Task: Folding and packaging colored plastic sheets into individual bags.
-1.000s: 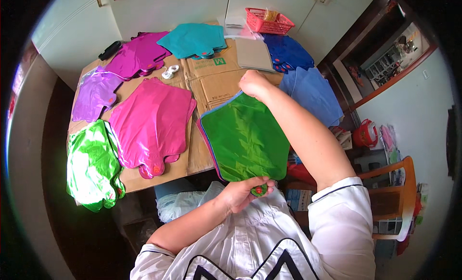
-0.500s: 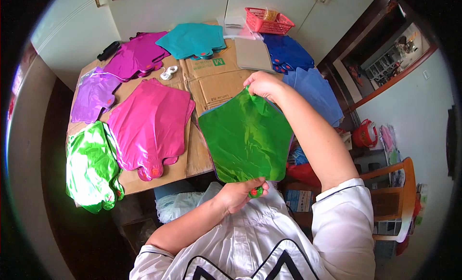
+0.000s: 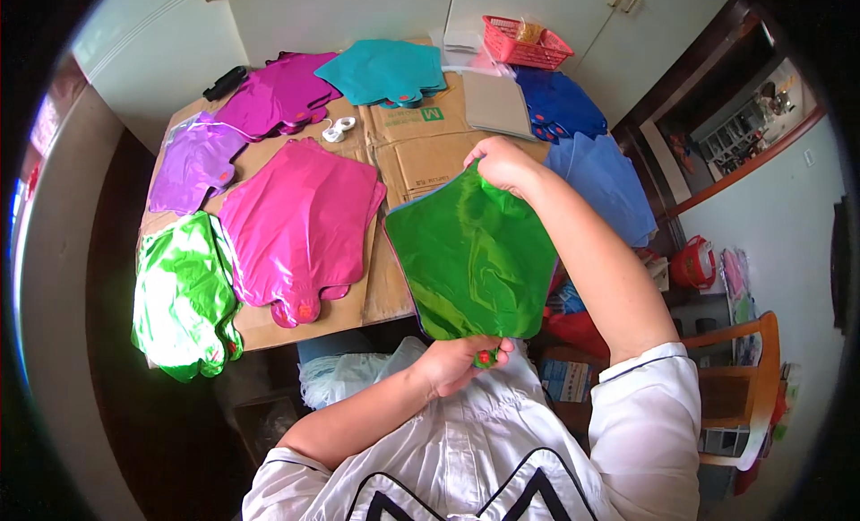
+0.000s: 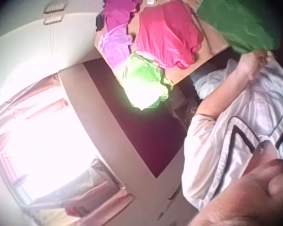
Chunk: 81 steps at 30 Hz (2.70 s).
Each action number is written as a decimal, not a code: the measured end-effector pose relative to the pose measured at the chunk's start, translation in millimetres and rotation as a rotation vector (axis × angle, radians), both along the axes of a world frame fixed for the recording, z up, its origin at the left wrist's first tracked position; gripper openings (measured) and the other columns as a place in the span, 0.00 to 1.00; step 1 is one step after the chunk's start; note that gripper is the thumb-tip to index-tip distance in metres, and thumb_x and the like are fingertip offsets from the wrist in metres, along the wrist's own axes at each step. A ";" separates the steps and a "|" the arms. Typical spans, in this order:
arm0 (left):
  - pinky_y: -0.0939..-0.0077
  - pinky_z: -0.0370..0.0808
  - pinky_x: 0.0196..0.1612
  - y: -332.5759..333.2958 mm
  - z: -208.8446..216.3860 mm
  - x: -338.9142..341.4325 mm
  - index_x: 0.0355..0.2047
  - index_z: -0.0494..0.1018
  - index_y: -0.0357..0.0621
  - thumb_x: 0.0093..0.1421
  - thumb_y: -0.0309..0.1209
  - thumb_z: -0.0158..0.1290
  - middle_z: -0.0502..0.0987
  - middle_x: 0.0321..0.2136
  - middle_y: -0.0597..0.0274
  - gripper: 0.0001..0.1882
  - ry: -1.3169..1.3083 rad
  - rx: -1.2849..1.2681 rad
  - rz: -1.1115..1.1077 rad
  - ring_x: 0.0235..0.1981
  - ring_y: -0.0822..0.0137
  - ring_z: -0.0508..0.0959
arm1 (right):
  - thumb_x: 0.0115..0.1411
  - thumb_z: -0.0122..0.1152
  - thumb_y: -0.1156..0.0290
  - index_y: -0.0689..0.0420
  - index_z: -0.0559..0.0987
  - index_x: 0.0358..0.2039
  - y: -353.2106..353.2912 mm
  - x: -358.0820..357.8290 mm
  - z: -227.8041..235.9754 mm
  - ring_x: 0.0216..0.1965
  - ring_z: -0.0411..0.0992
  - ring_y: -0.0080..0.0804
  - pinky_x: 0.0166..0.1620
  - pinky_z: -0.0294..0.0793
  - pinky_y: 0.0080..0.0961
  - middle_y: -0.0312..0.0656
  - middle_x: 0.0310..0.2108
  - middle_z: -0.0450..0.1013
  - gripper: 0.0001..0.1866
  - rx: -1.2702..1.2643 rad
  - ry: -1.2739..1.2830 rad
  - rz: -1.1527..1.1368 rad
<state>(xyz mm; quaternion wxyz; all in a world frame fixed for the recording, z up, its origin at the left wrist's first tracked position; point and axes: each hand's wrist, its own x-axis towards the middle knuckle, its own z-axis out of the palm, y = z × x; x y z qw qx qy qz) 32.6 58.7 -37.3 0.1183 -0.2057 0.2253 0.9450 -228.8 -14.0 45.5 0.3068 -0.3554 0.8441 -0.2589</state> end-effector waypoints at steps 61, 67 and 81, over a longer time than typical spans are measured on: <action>0.76 0.72 0.43 -6.5 -6.5 -3.0 0.38 0.73 0.41 0.67 0.33 0.49 0.77 0.32 0.63 0.09 0.128 -0.084 0.014 0.36 0.70 0.76 | 0.48 0.59 0.88 0.62 0.82 0.35 -12.6 -23.1 -1.4 0.29 0.73 0.27 0.34 0.72 0.24 0.40 0.28 0.77 0.14 0.034 -0.005 0.031; 0.69 0.73 0.46 -12.1 -1.3 5.9 0.44 0.72 0.36 0.63 0.29 0.52 0.77 0.39 0.56 0.12 0.083 0.153 0.080 0.41 0.63 0.78 | 0.49 0.59 0.89 0.62 0.82 0.36 -8.8 -25.3 -6.8 0.30 0.74 0.27 0.34 0.73 0.25 0.41 0.28 0.77 0.14 0.011 -0.087 -0.003; 0.73 0.73 0.44 -1.7 3.5 -9.4 0.41 0.72 0.38 0.65 0.31 0.49 0.77 0.37 0.58 0.10 0.067 0.068 0.084 0.37 0.66 0.76 | 0.50 0.56 0.87 0.62 0.81 0.34 -17.3 -15.7 -9.3 0.25 0.69 0.24 0.27 0.67 0.24 0.39 0.26 0.75 0.12 0.031 -0.043 -0.009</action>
